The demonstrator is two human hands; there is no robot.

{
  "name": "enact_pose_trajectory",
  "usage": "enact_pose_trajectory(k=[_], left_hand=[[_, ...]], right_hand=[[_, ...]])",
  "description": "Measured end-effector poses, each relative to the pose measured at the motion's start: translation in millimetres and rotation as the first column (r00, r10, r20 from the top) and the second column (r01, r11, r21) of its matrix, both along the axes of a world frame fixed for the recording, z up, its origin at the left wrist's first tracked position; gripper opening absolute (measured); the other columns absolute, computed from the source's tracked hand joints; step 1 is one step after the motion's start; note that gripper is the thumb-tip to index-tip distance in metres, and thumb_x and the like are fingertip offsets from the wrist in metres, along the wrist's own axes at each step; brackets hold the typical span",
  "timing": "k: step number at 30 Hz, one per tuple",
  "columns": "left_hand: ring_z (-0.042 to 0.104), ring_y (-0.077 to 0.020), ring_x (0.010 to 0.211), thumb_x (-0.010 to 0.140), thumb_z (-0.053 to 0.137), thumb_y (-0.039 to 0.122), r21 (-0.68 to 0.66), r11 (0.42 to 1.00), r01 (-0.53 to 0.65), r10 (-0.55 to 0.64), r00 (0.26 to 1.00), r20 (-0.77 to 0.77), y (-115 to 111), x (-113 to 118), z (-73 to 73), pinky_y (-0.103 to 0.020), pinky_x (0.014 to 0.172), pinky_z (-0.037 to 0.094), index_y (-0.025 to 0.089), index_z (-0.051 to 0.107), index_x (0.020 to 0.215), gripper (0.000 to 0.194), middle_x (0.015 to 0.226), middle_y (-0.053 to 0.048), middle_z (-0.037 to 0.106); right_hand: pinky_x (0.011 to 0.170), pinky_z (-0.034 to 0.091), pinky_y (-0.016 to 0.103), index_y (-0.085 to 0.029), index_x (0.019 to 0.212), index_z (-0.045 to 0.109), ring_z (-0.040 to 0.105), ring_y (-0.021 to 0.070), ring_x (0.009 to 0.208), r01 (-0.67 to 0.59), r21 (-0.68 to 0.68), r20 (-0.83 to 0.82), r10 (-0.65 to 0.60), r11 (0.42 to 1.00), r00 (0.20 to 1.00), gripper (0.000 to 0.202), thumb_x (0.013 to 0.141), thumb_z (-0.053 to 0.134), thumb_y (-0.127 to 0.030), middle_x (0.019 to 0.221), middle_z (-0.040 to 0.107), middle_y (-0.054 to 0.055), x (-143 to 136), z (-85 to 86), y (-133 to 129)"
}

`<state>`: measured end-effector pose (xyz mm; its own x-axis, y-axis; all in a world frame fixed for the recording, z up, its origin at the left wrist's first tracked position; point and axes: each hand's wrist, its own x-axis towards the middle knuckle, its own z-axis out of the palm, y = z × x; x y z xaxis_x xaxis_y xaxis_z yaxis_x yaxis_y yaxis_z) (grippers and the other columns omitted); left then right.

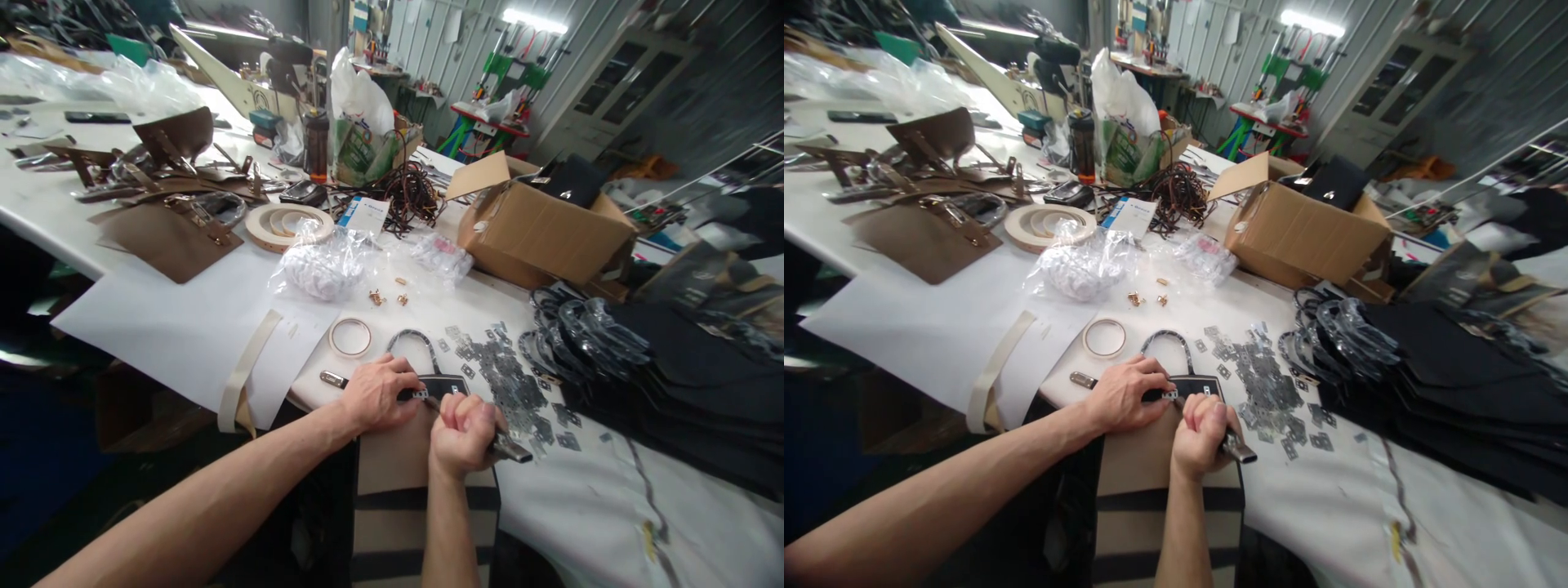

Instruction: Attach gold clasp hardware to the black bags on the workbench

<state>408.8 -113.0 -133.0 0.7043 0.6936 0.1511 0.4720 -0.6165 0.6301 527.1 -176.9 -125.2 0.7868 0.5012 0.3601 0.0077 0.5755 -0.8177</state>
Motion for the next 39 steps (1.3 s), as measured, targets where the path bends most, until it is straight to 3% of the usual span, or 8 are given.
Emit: enact_pose_trajectory(k=[7,15,22,27,31,35,39], left_hand=[[0.065,-0.0229,0.095,0.091,0.068,0.036,-0.007,1.000,0.000,0.000,1.000,0.016,1,-1,-2.8,-0.033,0.073,0.054,0.031,0.077,0.108,0.020,0.106,-0.002,0.074],[0.065,-0.0224,0.097,0.091,0.069,0.037,-0.004,0.999,0.038,-0.038,0.997,0.065,-1,-6,-5.1,-0.034,0.080,0.056,0.031,0.075,0.112,0.023,0.113,-0.002,0.074],[0.067,-0.0218,0.100,0.094,0.068,0.037,0.015,1.000,0.014,-0.016,0.991,0.130,-4,-8,-9.5,-0.035,0.083,0.057,0.028,0.077,0.098,0.014,0.121,-0.001,0.075],[0.067,-0.0214,0.099,0.096,0.065,0.037,0.041,0.999,0.029,-0.034,0.991,0.130,-4,-8,-8.3,-0.035,0.083,0.056,0.028,0.078,0.098,0.015,0.119,-0.001,0.076],[0.067,-0.0215,0.098,0.096,0.065,0.038,0.052,0.998,0.032,-0.038,0.992,0.120,-4,-7,-8.6,-0.035,0.081,0.056,0.027,0.077,0.099,0.016,0.117,-0.001,0.076],[0.067,-0.0221,0.097,0.095,0.066,0.039,0.035,0.999,0.019,-0.023,0.991,0.130,-4,-7,-10.8,-0.035,0.082,0.057,0.026,0.077,0.097,0.018,0.117,-0.002,0.077],[0.068,-0.0222,0.100,0.091,0.071,0.036,0.001,1.000,0.029,-0.029,0.986,0.164,-2,-9,-14.6,-0.035,0.086,0.058,0.025,0.078,0.100,0.015,0.119,-0.001,0.077]], right_hand=[[0.042,0.022,0.023,-0.022,0.061,0.031,0.025,0.0055,0.039,-0.012,-0.061,0.027,0.014,0.998,1.000,0.047,0.100,0.057,-0.025,0.051,0.026,-0.011,2,-3.3,10],[0.040,0.028,0.024,-0.023,0.060,0.039,0.033,0.0065,0.039,0.004,-0.337,0.141,0.046,0.942,0.989,0.049,0.098,0.064,-0.040,0.048,0.034,-0.010,5,1.4,20],[0.036,0.018,0.020,-0.022,0.058,0.033,0.021,0.0031,0.035,-0.115,-0.187,-0.080,0.102,0.976,0.992,0.052,0.094,0.068,-0.036,0.048,0.027,-0.012,24,25.3,24],[0.034,0.018,0.019,-0.022,0.056,0.035,0.023,0.0031,0.034,-0.257,-0.322,-0.113,0.233,0.911,0.966,0.055,0.090,0.072,-0.043,0.045,0.027,-0.012,28,23.9,44],[0.034,0.021,0.020,-0.023,0.058,0.036,0.028,0.0041,0.034,-0.281,-0.427,-0.071,0.277,0.860,0.958,0.055,0.088,0.075,-0.045,0.044,0.030,-0.012,24,12.0,48],[0.036,0.025,0.021,-0.022,0.059,0.037,0.031,0.0047,0.036,-0.218,-0.381,0.017,0.242,0.899,0.970,0.052,0.091,0.073,-0.043,0.046,0.033,-0.011,18,8.7,35],[0.037,0.023,0.020,-0.021,0.057,0.036,0.026,0.0039,0.036,-0.238,-0.261,0.006,0.248,0.936,0.969,0.052,0.095,0.068,-0.037,0.047,0.030,-0.011,18,27.9,26]])
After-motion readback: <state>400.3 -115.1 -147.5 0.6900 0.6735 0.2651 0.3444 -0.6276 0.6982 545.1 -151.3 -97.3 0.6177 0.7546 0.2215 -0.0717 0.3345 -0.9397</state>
